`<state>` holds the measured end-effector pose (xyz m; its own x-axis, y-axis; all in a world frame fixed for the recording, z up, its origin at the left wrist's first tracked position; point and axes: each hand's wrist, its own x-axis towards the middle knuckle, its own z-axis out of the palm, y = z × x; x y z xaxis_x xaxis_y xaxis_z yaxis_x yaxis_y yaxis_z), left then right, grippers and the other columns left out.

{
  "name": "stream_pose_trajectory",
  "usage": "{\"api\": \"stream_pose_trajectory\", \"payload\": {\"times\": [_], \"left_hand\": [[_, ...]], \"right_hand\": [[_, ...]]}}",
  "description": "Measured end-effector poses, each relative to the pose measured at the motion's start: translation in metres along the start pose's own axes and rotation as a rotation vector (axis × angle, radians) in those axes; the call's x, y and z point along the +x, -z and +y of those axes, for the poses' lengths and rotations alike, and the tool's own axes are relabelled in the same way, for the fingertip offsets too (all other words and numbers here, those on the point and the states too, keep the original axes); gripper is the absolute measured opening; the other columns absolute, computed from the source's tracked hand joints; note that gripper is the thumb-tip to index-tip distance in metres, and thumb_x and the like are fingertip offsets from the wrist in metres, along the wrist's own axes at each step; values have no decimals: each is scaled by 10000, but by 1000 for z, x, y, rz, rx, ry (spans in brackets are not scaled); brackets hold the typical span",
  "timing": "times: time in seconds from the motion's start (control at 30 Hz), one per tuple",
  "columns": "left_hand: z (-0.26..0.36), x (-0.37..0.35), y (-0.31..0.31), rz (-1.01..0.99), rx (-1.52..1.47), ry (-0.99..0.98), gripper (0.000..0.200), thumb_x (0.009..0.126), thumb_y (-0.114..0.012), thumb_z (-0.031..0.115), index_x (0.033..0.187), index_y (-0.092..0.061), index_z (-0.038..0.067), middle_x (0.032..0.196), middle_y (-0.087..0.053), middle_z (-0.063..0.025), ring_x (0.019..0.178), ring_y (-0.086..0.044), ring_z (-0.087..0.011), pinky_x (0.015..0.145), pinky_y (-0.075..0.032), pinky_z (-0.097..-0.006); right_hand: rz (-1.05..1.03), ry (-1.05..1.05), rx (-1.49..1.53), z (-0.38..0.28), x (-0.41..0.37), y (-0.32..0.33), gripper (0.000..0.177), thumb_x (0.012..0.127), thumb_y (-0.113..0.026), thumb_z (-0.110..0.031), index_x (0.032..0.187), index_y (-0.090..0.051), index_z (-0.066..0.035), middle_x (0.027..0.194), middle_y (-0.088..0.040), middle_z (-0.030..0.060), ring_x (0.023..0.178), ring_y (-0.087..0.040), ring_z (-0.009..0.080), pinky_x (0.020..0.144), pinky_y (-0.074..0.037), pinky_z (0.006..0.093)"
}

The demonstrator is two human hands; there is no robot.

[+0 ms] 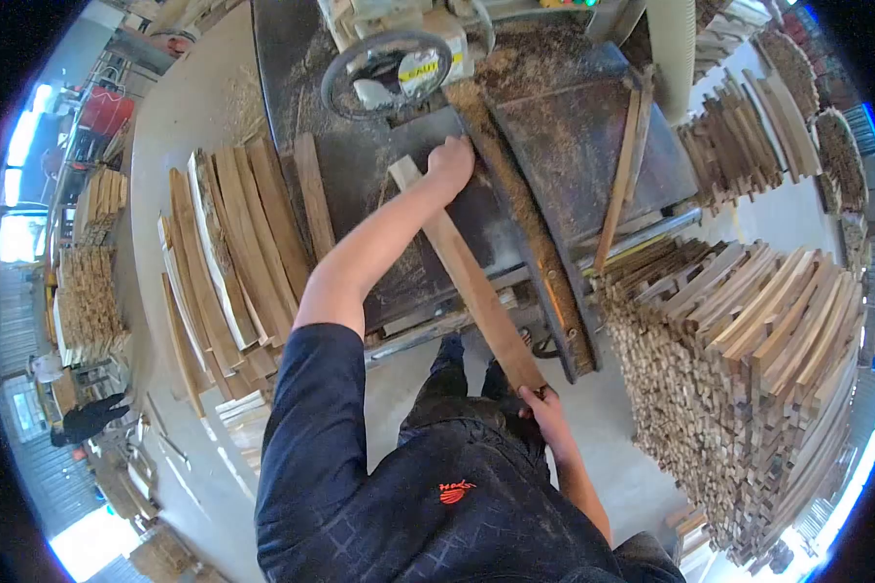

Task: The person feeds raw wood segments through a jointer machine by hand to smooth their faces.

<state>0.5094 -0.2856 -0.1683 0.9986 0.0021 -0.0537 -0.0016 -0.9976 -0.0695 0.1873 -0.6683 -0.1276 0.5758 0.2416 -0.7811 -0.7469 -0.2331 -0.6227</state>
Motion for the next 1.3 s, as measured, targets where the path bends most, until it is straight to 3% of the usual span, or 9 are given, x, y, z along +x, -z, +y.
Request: {"api": "stream_pose_trajectory", "payload": {"times": [0.5,0.6,0.67,0.87,0.93,1.03,1.1,1.2,1.3], "left_hand": [[-54,20,34,-147,-97,-475,203,868,-541,230,885,-647,58,768,-677,-190,728,-667,-385,624,-531,-515],[-48,14,40,-208,-139,-385,219,887,-526,232,892,-642,46,784,-673,-201,779,-660,-396,678,-517,-516],[-45,1,41,-121,-333,-72,216,886,-582,243,894,-655,40,799,-689,-177,812,-677,-359,723,-523,-473],[-94,18,16,-170,-754,-94,247,784,-761,229,916,-691,32,825,-715,-124,818,-702,-276,740,-537,-366],[-98,7,17,-128,-828,-49,274,783,-762,240,964,-690,47,914,-711,-123,897,-685,-279,784,-524,-378],[-83,-48,31,138,-662,97,342,785,-759,260,1067,-675,85,1144,-649,-129,1090,-603,-300,894,-473,-418],[-65,-105,32,303,-489,313,462,802,-750,300,1216,-622,140,1473,-395,-151,1332,-380,-364,1032,-348,-504],[-53,-152,8,489,-707,380,482,890,-682,291,1320,-573,102,1513,-325,-174,1350,-358,-409,1062,-352,-443],[-28,-163,9,548,-909,513,468,921,-642,224,1339,-539,40,1517,-314,-187,1340,-369,-430,1061,-367,-415]], "right_hand": [[96,-40,120,4,-18,-25,413,907,-641,-229,1200,-533,42,939,-616,54,679,-565,101,583,-502,257],[104,-36,105,2,-22,-30,471,894,-661,-263,1222,-525,46,975,-622,64,712,-576,116,602,-504,260],[80,-30,64,0,-22,-25,497,885,-672,-294,1220,-528,44,988,-624,68,733,-580,123,605,-502,261],[197,-8,86,4,-11,-26,606,769,-777,-308,1192,-515,37,909,-624,95,734,-617,172,693,-511,315],[484,170,-364,5,1,-30,713,676,-832,-290,1219,-505,34,1024,-628,134,944,-629,248,853,-497,369],[453,297,-387,-22,10,-37,789,609,-849,-278,1248,-501,28,1130,-605,163,1122,-571,298,970,-441,393],[433,430,-550,-44,13,-47,817,579,-860,-272,1264,-508,1,1153,-585,182,1097,-574,337,954,-456,407],[306,444,-967,-73,29,-55,839,604,-850,-316,1327,-495,-81,1155,-563,211,1032,-562,406,892,-478,479],[173,600,-888,-89,43,-81,767,682,-799,-320,1354,-487,-123,1133,-576,209,953,-601,413,804,-518,481]]}}
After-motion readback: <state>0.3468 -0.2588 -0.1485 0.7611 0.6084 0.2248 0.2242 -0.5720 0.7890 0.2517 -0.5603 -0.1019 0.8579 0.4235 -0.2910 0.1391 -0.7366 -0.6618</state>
